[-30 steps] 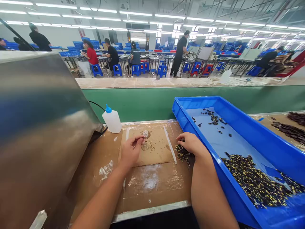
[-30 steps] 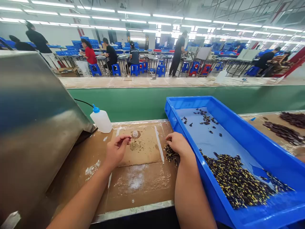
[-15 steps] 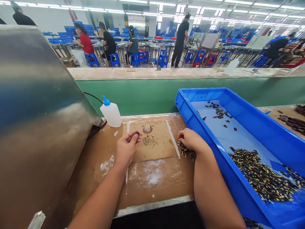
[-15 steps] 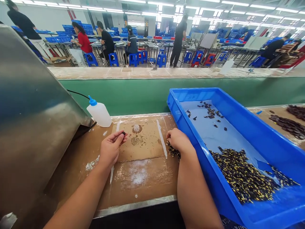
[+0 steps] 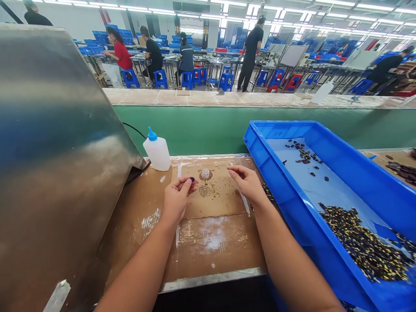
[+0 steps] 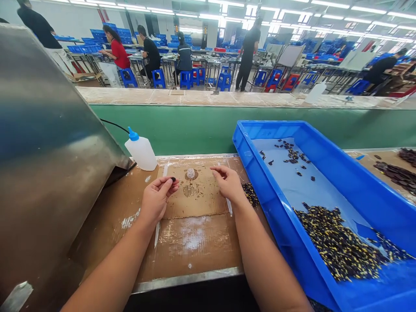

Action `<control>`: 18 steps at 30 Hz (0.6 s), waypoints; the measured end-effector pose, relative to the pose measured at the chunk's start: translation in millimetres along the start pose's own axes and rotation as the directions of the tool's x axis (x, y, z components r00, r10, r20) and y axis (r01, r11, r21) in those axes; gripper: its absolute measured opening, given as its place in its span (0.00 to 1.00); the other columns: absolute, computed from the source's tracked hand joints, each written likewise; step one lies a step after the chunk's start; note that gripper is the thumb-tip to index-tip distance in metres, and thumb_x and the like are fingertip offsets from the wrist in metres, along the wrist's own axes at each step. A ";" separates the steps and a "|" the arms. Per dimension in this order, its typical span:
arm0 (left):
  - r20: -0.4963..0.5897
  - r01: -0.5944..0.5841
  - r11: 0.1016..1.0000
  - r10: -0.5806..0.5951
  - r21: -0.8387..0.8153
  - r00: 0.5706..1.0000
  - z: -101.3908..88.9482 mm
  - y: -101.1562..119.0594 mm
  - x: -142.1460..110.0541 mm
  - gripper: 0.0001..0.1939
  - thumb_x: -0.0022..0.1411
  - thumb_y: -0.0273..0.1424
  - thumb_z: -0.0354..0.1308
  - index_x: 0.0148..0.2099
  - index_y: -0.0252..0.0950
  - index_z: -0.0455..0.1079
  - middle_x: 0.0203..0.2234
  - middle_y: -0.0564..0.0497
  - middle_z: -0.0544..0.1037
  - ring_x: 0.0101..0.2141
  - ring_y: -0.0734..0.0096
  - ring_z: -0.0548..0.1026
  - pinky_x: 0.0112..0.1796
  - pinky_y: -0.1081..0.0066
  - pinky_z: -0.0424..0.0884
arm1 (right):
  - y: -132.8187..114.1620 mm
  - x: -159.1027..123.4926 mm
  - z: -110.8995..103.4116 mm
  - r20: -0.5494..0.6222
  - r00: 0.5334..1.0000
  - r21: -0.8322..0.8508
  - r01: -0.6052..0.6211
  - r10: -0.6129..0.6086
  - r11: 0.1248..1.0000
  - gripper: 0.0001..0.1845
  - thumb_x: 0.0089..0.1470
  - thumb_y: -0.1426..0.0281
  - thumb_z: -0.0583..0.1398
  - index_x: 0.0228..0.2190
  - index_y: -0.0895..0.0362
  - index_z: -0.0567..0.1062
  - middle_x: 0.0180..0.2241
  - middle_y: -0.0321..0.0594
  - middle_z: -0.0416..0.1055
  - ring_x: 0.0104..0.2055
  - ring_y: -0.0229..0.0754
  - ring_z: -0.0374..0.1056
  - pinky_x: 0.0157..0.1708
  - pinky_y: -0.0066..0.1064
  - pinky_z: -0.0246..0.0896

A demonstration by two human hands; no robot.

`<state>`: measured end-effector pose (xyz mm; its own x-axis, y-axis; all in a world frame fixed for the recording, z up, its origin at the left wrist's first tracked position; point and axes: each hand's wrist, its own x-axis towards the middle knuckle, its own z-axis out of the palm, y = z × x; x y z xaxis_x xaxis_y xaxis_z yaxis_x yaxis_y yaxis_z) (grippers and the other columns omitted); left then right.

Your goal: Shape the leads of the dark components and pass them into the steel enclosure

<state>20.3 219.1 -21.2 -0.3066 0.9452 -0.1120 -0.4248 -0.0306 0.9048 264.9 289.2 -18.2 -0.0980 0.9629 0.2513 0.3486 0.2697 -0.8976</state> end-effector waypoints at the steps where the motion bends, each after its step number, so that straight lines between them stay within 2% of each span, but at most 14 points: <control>1: 0.010 -0.014 1.000 0.014 0.012 1.000 -0.5 -0.5 0.7 0.26 0.48 0.44 0.77 0.41 0.30 0.77 0.36 0.40 0.83 0.35 0.66 0.81 0.41 0.68 0.80 | -2.2 1.8 9.1 -0.003 1.000 0.076 -0.017 0.018 0.997 0.18 0.58 0.57 0.63 0.43 0.56 0.82 0.39 0.43 0.80 0.37 0.43 0.72 0.39 0.35 0.67; 4: 0.053 -0.077 0.992 0.072 0.096 0.996 -3.5 -2.8 4.1 0.25 0.51 0.45 0.74 0.42 0.30 0.76 0.35 0.41 0.83 0.35 0.64 0.81 0.43 0.64 0.80 | -11.4 11.4 33.7 -0.024 0.998 0.216 -0.044 0.051 0.975 0.20 0.54 0.56 0.66 0.43 0.57 0.82 0.39 0.44 0.80 0.38 0.44 0.74 0.40 0.35 0.69; 6: 0.078 -0.120 0.978 0.108 0.173 0.991 -6.3 -4.6 6.9 0.24 0.52 0.44 0.73 0.43 0.30 0.76 0.34 0.41 0.82 0.34 0.64 0.81 0.42 0.63 0.79 | -18.1 19.4 47.8 -0.066 0.998 0.206 -0.010 0.024 0.978 0.19 0.53 0.56 0.67 0.40 0.57 0.83 0.38 0.44 0.81 0.38 0.45 0.74 0.41 0.36 0.70; 11: 0.128 -0.208 0.908 0.172 0.363 0.977 -10.6 -6.8 9.7 0.18 0.55 0.37 0.68 0.45 0.32 0.79 0.35 0.43 0.82 0.35 0.64 0.79 0.39 0.67 0.76 | -20.4 29.5 74.8 -0.182 0.982 0.045 0.057 -0.048 0.997 0.15 0.56 0.58 0.64 0.38 0.56 0.83 0.37 0.43 0.81 0.35 0.44 0.74 0.41 0.36 0.69; 14: 0.143 -0.275 0.856 0.235 0.438 0.961 -10.5 -5.3 8.0 0.13 0.58 0.33 0.64 0.45 0.35 0.81 0.36 0.44 0.82 0.35 0.65 0.78 0.38 0.69 0.73 | -12.4 27.4 82.5 -0.165 0.980 -0.069 0.105 -0.115 0.992 0.14 0.59 0.59 0.62 0.39 0.54 0.83 0.39 0.42 0.82 0.37 0.45 0.74 0.43 0.36 0.69; 18: 0.188 -0.371 0.779 0.320 0.505 0.928 -10.1 -2.8 5.4 0.12 0.61 0.29 0.59 0.44 0.38 0.83 0.37 0.46 0.80 0.35 0.67 0.76 0.36 0.72 0.71 | -6.1 25.2 83.3 -0.117 0.970 -0.196 0.187 -0.212 0.963 0.13 0.62 0.60 0.62 0.40 0.52 0.84 0.42 0.42 0.81 0.41 0.46 0.74 0.47 0.37 0.68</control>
<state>11.2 220.9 -28.5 -0.2606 0.9289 0.2632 0.2128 -0.2106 0.9541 182.6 311.8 -36.6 -0.0600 0.8770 0.4768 0.4997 0.4399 -0.7462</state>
